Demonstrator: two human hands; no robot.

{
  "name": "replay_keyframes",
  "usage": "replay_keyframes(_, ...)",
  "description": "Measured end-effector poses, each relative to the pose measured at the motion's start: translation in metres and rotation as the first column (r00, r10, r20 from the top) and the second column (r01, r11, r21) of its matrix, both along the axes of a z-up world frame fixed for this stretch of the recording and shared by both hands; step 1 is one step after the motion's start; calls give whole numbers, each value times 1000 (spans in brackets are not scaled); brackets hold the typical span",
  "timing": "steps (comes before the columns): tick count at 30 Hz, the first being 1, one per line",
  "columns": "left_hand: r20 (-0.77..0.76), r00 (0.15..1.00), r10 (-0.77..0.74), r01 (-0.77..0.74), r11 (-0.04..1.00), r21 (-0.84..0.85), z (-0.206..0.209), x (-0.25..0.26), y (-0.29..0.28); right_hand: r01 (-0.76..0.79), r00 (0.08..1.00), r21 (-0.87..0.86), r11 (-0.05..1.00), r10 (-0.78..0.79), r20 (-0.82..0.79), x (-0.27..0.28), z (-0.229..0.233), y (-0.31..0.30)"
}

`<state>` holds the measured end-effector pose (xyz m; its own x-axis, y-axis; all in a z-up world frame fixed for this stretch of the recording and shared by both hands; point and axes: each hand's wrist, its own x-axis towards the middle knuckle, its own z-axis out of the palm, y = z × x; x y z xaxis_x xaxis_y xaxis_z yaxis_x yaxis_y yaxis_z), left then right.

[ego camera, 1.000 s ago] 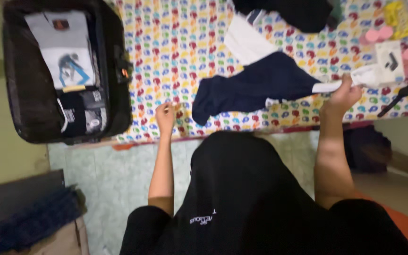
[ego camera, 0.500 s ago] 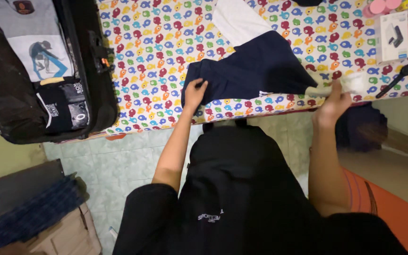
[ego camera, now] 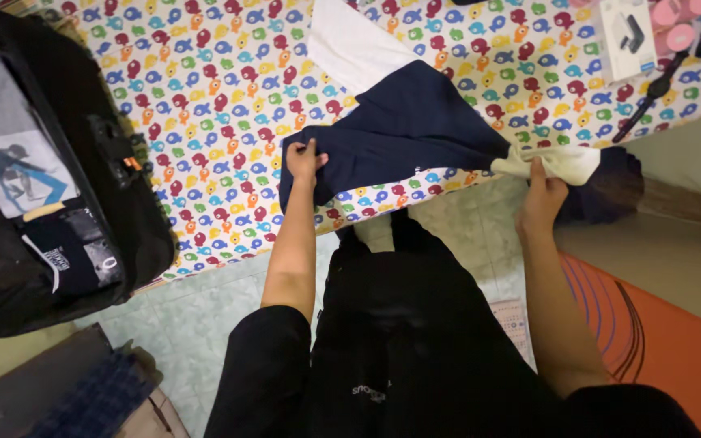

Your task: The person folds a navy blue t-shirt and a black t-shirt on a bed with a colorful patterned sheet. They then place the folded shirts into an open black suitcase that already contains other items.

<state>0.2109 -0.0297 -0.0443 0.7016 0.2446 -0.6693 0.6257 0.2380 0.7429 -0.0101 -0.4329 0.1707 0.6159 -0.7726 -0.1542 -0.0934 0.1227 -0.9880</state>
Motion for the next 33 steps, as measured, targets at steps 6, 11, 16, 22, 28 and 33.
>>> replay_keyframes(6,251,961,114,-94,992,-88,12,-25,8,7,998,-28,1000,-9,-65,0,-12,-10)
replay_keyframes(11,276,922,271,-257,963,-85,35,-63,24,-22,999,160,987,27,-31,19,-10,-6)
replay_keyframes(16,227,923,310,-318,948,-1,54,-99,38,-49,996,367,929,17,88,32,-21,1)
replay_keyframes(22,300,946,126,-233,906,354,93,-125,43,-52,996,458,888,13,88,35,-42,4)
replay_keyframes(28,313,945,-96,-58,892,448,98,-139,51,-174,973,373,911,100,209,31,-51,23)
replay_keyframes(33,169,977,128,-147,983,109,66,-140,57,-204,975,372,906,155,159,26,-39,46)
